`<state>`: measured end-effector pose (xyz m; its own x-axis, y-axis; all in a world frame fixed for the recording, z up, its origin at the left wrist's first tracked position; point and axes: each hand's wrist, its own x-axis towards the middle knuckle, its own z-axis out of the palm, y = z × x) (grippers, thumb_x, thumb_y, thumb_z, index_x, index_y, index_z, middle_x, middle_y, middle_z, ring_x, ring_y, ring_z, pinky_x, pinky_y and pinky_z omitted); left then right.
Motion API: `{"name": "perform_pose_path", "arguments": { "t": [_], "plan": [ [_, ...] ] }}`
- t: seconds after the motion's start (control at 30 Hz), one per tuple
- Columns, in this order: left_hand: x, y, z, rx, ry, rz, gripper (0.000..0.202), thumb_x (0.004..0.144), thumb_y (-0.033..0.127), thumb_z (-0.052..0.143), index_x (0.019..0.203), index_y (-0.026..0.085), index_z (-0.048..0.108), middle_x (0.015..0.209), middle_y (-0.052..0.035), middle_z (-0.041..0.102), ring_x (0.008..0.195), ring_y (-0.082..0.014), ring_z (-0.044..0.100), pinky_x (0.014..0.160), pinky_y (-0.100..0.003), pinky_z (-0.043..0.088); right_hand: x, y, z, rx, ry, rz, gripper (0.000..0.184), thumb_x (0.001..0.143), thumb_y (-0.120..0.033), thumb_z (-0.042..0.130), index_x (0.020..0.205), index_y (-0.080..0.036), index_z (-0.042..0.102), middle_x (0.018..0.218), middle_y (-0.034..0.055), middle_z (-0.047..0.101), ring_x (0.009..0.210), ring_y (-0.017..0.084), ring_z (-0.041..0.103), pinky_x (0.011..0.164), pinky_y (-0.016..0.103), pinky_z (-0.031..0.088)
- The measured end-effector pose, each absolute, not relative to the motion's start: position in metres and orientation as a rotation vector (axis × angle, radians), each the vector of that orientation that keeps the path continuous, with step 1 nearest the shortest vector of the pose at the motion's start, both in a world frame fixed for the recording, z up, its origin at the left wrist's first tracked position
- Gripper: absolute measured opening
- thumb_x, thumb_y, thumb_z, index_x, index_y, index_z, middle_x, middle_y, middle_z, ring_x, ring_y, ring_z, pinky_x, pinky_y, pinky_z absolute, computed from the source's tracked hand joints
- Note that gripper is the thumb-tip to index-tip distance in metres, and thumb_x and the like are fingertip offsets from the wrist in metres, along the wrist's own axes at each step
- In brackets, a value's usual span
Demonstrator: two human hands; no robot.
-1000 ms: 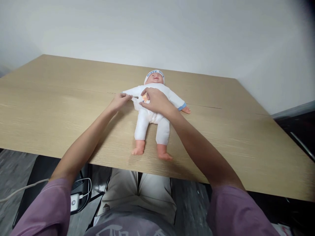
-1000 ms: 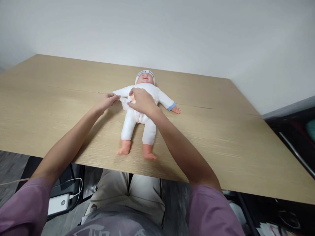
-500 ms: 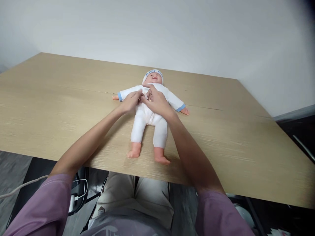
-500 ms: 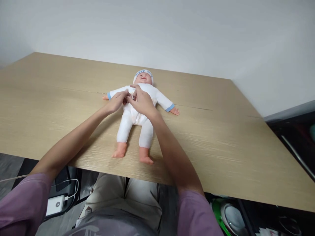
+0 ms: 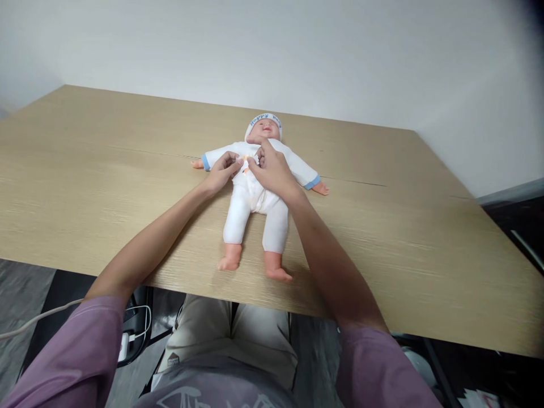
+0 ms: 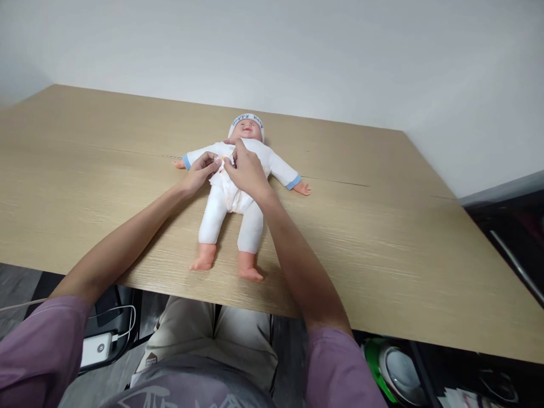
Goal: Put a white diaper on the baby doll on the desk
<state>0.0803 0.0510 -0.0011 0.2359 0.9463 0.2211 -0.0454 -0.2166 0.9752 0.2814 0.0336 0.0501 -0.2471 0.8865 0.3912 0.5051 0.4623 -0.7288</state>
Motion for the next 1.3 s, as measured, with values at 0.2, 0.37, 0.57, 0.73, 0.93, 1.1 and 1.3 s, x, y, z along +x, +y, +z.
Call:
{"name": "perform_pose_path", "arguments": {
  "t": [0.2, 0.37, 0.57, 0.73, 0.93, 1.1, 1.3],
  "plan": [
    [0.083, 0.056, -0.005, 1.395, 0.875, 1.226, 0.049, 0.097, 0.062, 0.092, 0.101, 0.025, 0.060, 0.075, 0.0045, 0.052, 0.068, -0.0143, 0.047, 0.067, -0.029, 0.042, 0.284, 0.040, 0.046, -1.174, -1.898, 0.493, 0.044, 0.096, -0.014, 0.071, 0.138, -0.028, 0.069, 0.085, -0.0039, 0.054, 0.081, 0.022, 0.057, 0.091, 0.042, 0.053],
    [0.085, 0.059, -0.011, 1.429, 1.023, 1.291, 0.031, 0.103, 0.038, 0.086, 0.117, 0.026, 0.061, 0.088, 0.0021, 0.060, 0.073, -0.0152, 0.054, 0.073, -0.031, 0.047, 0.283, 0.040, 0.050, -1.182, -1.820, 0.464, 0.043, 0.092, -0.005, 0.065, 0.128, -0.026, 0.071, 0.084, -0.0046, 0.044, 0.079, 0.020, 0.050, 0.089, 0.039, 0.051],
    [0.088, 0.022, 0.011, 1.764, 1.324, 1.487, 0.021, 0.107, 0.027, 0.072, 0.125, 0.027, 0.062, 0.136, -0.0093, 0.070, 0.095, -0.0194, 0.065, 0.091, -0.038, 0.054, 0.290, 0.003, 0.069, -1.193, -1.709, 0.420, 0.031, 0.095, -0.002, 0.059, 0.113, -0.024, 0.072, 0.080, -0.0058, 0.036, 0.073, 0.017, 0.040, 0.082, 0.036, 0.045],
    [0.093, -0.047, 0.039, 2.105, 1.129, 1.220, 0.024, 0.115, 0.048, 0.062, 0.112, 0.024, 0.066, 0.114, -0.0056, 0.079, 0.086, -0.0202, 0.066, 0.083, -0.038, 0.050, 0.310, -0.064, 0.067, -1.102, -1.814, 0.485, 0.011, 0.098, -0.018, 0.066, 0.104, -0.027, 0.067, 0.077, -0.0052, 0.044, 0.068, 0.018, 0.045, 0.072, 0.037, 0.046],
    [0.085, -0.090, 0.031, 2.336, 1.313, 0.834, 0.026, 0.115, 0.046, 0.061, 0.105, 0.024, 0.071, 0.107, -0.0036, 0.083, 0.102, -0.0281, 0.071, 0.106, -0.049, 0.040, 0.334, -0.119, 0.031, -1.044, -2.150, 0.546, 0.006, 0.102, -0.022, 0.066, 0.106, -0.026, 0.067, 0.107, 0.0060, 0.076, 0.100, 0.027, 0.072, 0.093, 0.041, 0.056],
    [0.085, -0.082, 0.022, 2.201, 1.308, 0.919, 0.029, 0.103, 0.048, 0.078, 0.106, 0.024, 0.062, 0.104, -0.0035, 0.081, 0.100, -0.0273, 0.074, 0.102, -0.047, 0.045, 0.337, -0.118, 0.018, -1.369, -2.017, 0.432, 0.004, 0.105, -0.026, 0.071, 0.108, -0.024, 0.071, 0.098, 0.0054, 0.080, 0.093, 0.027, 0.075, 0.089, 0.039, 0.053],
    [0.093, -0.071, 0.020, 2.192, 1.335, 0.907, 0.033, 0.101, 0.049, 0.082, 0.093, 0.024, 0.061, 0.087, -0.0020, 0.076, 0.081, -0.0239, 0.068, 0.084, -0.040, 0.048, 0.318, -0.108, 0.019, -1.594, -2.067, 0.227, 0.014, 0.110, -0.034, 0.072, 0.100, -0.024, 0.070, 0.094, 0.0069, 0.079, 0.092, 0.029, 0.072, 0.078, 0.038, 0.043]
  ]
}}
